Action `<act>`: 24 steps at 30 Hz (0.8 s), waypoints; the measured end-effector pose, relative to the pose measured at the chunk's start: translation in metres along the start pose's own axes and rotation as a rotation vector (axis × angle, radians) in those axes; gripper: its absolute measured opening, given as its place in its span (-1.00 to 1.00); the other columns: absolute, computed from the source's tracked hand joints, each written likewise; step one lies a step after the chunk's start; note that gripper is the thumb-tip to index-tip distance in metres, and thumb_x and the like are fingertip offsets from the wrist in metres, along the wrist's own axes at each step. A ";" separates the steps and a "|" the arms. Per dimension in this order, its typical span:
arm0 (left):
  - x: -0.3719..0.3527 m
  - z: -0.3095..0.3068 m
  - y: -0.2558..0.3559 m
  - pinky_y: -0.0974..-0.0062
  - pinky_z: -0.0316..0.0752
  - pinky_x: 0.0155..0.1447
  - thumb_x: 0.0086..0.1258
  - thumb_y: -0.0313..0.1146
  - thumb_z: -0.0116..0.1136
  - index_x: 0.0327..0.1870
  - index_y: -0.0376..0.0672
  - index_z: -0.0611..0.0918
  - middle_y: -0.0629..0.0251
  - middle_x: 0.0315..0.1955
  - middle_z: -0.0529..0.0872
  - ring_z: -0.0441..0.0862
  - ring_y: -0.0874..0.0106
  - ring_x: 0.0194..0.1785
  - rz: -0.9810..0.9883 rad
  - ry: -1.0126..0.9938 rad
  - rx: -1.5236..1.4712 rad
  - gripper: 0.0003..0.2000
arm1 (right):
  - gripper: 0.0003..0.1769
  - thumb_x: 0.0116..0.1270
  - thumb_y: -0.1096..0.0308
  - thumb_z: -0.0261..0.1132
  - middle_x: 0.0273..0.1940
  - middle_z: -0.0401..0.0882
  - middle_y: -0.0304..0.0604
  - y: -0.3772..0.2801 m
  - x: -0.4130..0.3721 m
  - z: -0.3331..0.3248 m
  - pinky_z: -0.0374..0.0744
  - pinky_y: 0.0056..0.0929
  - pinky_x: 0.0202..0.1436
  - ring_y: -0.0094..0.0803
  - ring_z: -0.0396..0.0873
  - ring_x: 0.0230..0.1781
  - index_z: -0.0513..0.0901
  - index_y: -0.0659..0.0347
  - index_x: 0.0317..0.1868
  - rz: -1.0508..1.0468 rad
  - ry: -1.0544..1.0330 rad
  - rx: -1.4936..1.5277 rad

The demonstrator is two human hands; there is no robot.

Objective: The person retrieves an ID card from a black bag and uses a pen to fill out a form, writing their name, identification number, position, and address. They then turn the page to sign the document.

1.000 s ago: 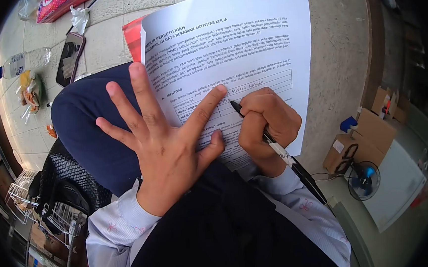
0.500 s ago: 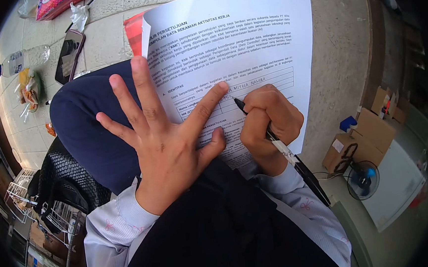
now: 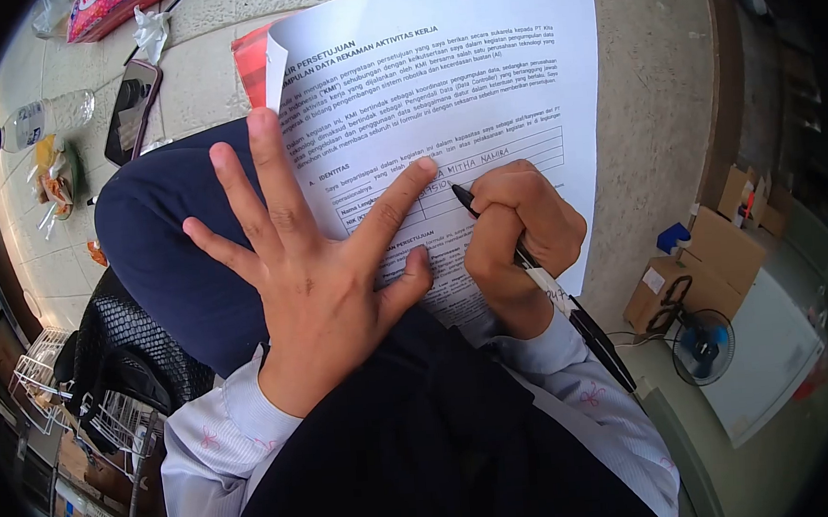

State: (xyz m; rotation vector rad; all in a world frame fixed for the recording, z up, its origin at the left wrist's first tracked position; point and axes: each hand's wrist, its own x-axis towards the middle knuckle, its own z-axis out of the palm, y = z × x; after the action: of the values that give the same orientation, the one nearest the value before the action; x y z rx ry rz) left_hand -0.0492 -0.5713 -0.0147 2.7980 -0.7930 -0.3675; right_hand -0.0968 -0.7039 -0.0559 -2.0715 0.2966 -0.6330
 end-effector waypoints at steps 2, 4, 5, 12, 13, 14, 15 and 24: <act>0.000 0.000 0.000 -0.38 -0.28 0.09 -0.20 -0.13 0.27 -0.03 0.46 0.50 -0.10 0.28 -0.27 -0.34 -0.16 0.31 0.004 0.001 0.002 -0.46 | -0.81 -0.17 0.74 -0.15 -0.68 0.42 -0.14 0.002 0.001 0.002 0.30 -0.67 -0.65 -0.51 0.36 -0.74 0.37 0.32 -0.61 -0.057 0.006 -0.044; 0.000 0.000 0.000 -0.38 -0.27 0.09 -0.20 -0.13 0.27 -0.03 0.46 0.50 -0.10 0.28 -0.27 -0.33 -0.15 0.32 -0.001 -0.001 -0.002 -0.46 | -0.81 -0.17 0.74 -0.14 -0.68 0.42 -0.14 0.000 0.001 0.001 0.30 -0.66 -0.65 -0.51 0.36 -0.74 0.37 0.32 -0.62 -0.042 0.006 -0.039; 0.000 0.000 0.000 -0.38 -0.27 0.09 -0.20 -0.13 0.27 -0.03 0.46 0.50 -0.10 0.28 -0.27 -0.33 -0.15 0.32 -0.001 0.001 -0.002 -0.46 | -0.81 -0.17 0.74 -0.14 -0.68 0.42 -0.14 -0.001 0.001 0.001 0.30 -0.66 -0.66 -0.50 0.36 -0.73 0.37 0.32 -0.62 -0.028 0.003 -0.034; -0.001 0.000 0.001 -0.38 -0.27 0.09 -0.20 -0.15 0.28 -0.04 0.45 0.50 -0.10 0.28 -0.26 -0.33 -0.15 0.32 0.001 -0.001 -0.005 -0.46 | -0.81 -0.16 0.74 -0.15 -0.68 0.41 -0.15 0.000 0.001 0.000 0.29 -0.65 -0.66 -0.51 0.35 -0.72 0.37 0.32 -0.62 -0.017 0.011 0.019; -0.001 0.000 0.001 -0.37 -0.27 0.09 -0.20 -0.15 0.28 -0.04 0.45 0.50 -0.10 0.28 -0.27 -0.33 -0.15 0.32 -0.001 -0.004 -0.008 -0.46 | -0.81 -0.16 0.74 -0.15 -0.68 0.41 -0.15 0.001 0.001 0.001 0.28 -0.65 -0.66 -0.52 0.35 -0.72 0.37 0.33 -0.62 -0.030 0.011 -0.002; -0.001 0.000 0.001 -0.37 -0.27 0.09 -0.20 -0.15 0.28 -0.04 0.45 0.50 -0.10 0.28 -0.27 -0.33 -0.15 0.32 -0.001 -0.007 -0.007 -0.46 | -0.81 -0.16 0.74 -0.15 -0.69 0.40 -0.15 0.001 0.001 0.002 0.28 -0.66 -0.66 -0.53 0.35 -0.72 0.37 0.33 -0.63 -0.042 0.011 -0.022; 0.000 0.000 0.001 -0.37 -0.27 0.09 -0.19 -0.15 0.28 -0.03 0.45 0.50 -0.09 0.28 -0.26 -0.33 -0.15 0.32 0.002 -0.003 -0.007 -0.46 | -0.81 -0.16 0.74 -0.15 -0.69 0.40 -0.15 0.000 0.000 0.001 0.28 -0.66 -0.66 -0.53 0.35 -0.72 0.37 0.33 -0.63 -0.041 0.011 -0.022; 0.000 0.000 0.002 -0.37 -0.27 0.09 -0.18 -0.15 0.27 -0.03 0.44 0.50 -0.09 0.27 -0.25 -0.31 -0.15 0.32 -0.002 -0.005 -0.004 -0.47 | -0.81 -0.15 0.73 -0.16 -0.69 0.40 -0.16 0.001 0.001 -0.001 0.26 -0.66 -0.67 -0.56 0.34 -0.72 0.37 0.33 -0.63 -0.005 0.029 -0.004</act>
State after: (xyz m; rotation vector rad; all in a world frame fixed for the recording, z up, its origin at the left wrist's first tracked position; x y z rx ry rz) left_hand -0.0497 -0.5727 -0.0140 2.7951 -0.7903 -0.3761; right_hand -0.0959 -0.7054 -0.0557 -2.0688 0.3097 -0.6668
